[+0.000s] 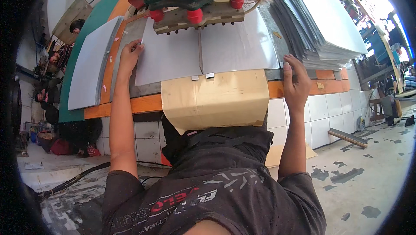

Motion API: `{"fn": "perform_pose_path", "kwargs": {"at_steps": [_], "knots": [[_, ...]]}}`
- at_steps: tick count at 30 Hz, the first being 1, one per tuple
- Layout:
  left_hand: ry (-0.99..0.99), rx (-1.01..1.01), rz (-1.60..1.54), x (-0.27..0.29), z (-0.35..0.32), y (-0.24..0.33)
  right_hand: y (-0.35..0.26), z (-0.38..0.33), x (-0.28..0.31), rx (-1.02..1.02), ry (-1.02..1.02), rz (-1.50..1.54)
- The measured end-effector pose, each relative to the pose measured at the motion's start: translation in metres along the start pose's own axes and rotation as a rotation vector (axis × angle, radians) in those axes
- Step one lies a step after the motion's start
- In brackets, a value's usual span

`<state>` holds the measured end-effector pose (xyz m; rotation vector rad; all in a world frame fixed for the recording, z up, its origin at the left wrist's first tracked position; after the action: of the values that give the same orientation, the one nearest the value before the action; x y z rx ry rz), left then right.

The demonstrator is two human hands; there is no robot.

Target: The person takes large white sheets from a stack and places them individually into a punching machine, aligning them against guides before the machine creates a crease or punch line.

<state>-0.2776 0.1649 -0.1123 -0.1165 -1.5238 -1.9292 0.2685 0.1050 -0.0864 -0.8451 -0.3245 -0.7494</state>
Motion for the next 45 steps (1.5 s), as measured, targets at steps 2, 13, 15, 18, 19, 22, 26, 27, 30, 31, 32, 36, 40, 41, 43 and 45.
{"fn": "perform_pose_path", "kwargs": {"at_steps": [2, 13, 15, 18, 19, 22, 26, 27, 30, 31, 32, 36, 40, 41, 43, 45], "knots": [[0.003, -0.015, 0.013, 0.002, 0.002, -0.005, 0.001, 0.000, -0.001, 0.003, 0.001, -0.008], [0.028, -0.033, 0.144, -0.001, -0.001, 0.007, 0.001, -0.005, -0.001, 0.010, 0.055, -0.047], [0.091, -0.071, 0.186, 0.005, -0.001, 0.010, -0.001, -0.008, 0.001, 0.049, 0.114, -0.003], [0.280, -0.184, 0.190, 0.032, 0.004, -0.002, -0.010, -0.010, 0.002, 0.138, 0.195, 0.078], [0.402, -0.272, 0.146, 0.037, 0.004, -0.004, -0.013, -0.014, 0.004, 0.142, 0.199, 0.073], [0.583, -0.168, 0.068, 0.041, -0.003, 0.033, -0.027, -0.041, 0.015, 0.204, 0.197, 0.090], [0.749, -0.189, 0.059, 0.067, -0.009, 0.030, -0.056, -0.068, 0.010, 0.437, -0.023, 0.152], [0.747, -0.190, 0.057, 0.067, -0.008, 0.029, -0.064, -0.071, 0.006, 0.517, -0.126, 0.200], [0.816, -0.191, 0.018, 0.074, -0.010, 0.025, -0.070, -0.086, 0.001, 0.611, -0.384, 0.172], [0.845, -0.258, 0.039, 0.074, -0.011, 0.027, -0.070, -0.093, -0.002, 0.624, -0.487, 0.164], [0.875, -0.324, 0.060, 0.074, -0.012, 0.029, -0.067, -0.098, -0.003, 0.628, -0.490, 0.163], [0.911, -0.307, 0.010, 0.075, -0.016, 0.037, -0.043, -0.125, -0.011, 0.545, -0.719, 0.098], [0.921, -0.278, -0.110, 0.075, -0.021, 0.045, -0.019, -0.141, -0.022, 0.393, -0.822, 0.026], [0.922, -0.280, -0.150, 0.074, -0.022, 0.048, -0.016, -0.144, -0.025, 0.395, -0.826, 0.026], [0.931, -0.306, -0.165, 0.074, -0.021, 0.048, -0.014, -0.148, -0.028, 0.338, -0.764, 0.029], [0.938, -0.332, -0.183, 0.075, -0.023, 0.049, -0.014, -0.153, -0.033, 0.338, -0.733, -0.012]]}}
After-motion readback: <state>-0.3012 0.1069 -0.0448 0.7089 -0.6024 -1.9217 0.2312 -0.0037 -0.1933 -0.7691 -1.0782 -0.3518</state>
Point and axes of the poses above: each hand's wrist, its own z-axis towards the middle knuckle, its own x-axis out of the back of the hand, y = z × x, the point moved 2 cm from there along z, towards the middle knuckle, and after that the axes turned 10 degrees about -z, right-handed, at the moved point
